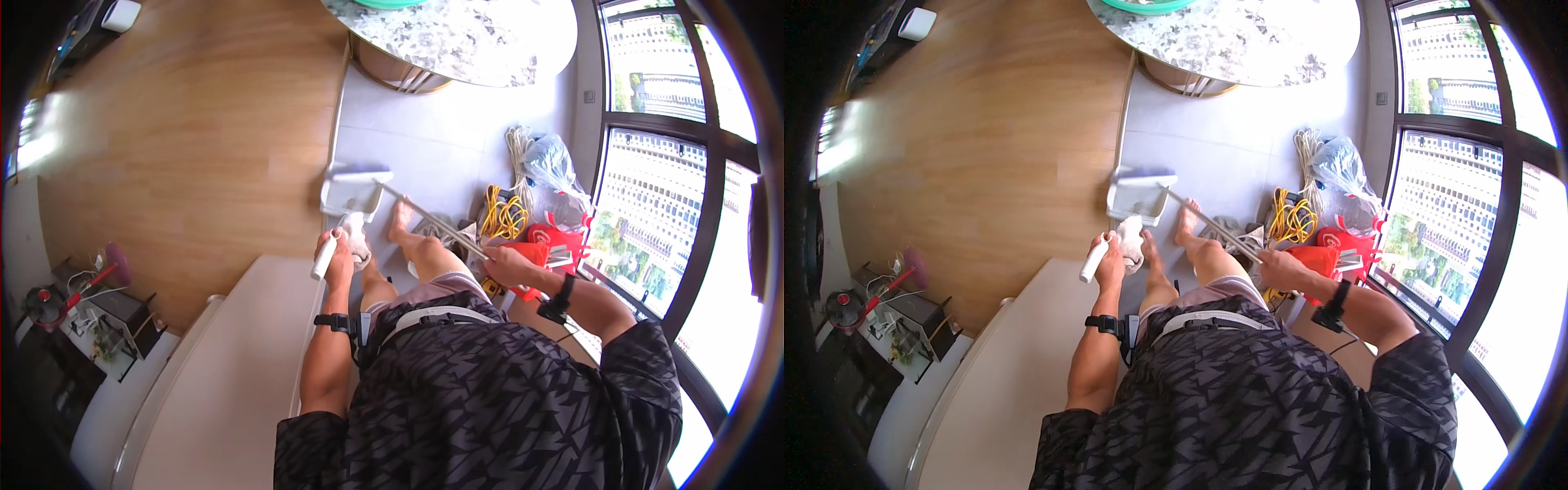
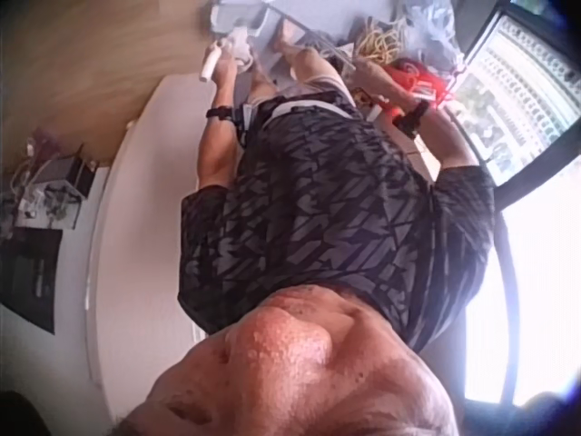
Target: The person organizes tools and equipment, placing items into a bag, wrapping a power cord around a handheld drill, and plugging the drill into a power strip on the floor.
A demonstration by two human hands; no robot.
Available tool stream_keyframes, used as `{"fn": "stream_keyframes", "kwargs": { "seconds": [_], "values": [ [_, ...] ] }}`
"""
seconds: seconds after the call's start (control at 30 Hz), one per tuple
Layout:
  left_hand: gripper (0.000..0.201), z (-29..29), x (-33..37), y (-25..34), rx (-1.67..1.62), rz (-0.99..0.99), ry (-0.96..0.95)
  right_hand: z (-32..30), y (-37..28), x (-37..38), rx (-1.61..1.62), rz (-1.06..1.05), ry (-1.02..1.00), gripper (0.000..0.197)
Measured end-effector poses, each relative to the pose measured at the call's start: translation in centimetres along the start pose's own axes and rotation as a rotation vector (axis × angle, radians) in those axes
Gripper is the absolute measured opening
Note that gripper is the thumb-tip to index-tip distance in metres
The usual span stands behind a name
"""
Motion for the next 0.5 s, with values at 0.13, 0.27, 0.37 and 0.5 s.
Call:
{"fn": "stream_keyframes", "kwargs": {
  "seconds": [0.13,0.27,0.37,0.5],
  "values": [
    [0.025,-0.2,-0.1,0.6,0.058,0.015,-0.008,-3.7,0.0,1.7,0.228,0.302,0.179,0.026],
    [0.024,0.2,0.0,1.9,0.095,0.063,-0.068,-0.7,4.6,10.1,-0.007,0.169,0.263,0.026],
    [0.024,-0.1,-0.2,0.7,0.071,0.038,-0.043,2.3,1.6,10.2,0.062,0.234,0.053,0.021],
    [0.024,-0.1,0.3,0.2,0.132,0.048,-0.031,3.4,2.9,5.2,-0.222,-0.372,0.069,0.024]
  ]
}}
Point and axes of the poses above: each hand's wrist, its own x-axis towards the middle knuckle, its own z-axis out of the palm, y = z × x, the point moved 1 cm from there along x, towards the middle knuckle, and after that the axes turned 8 degrees about x, right-handed, at the moved point
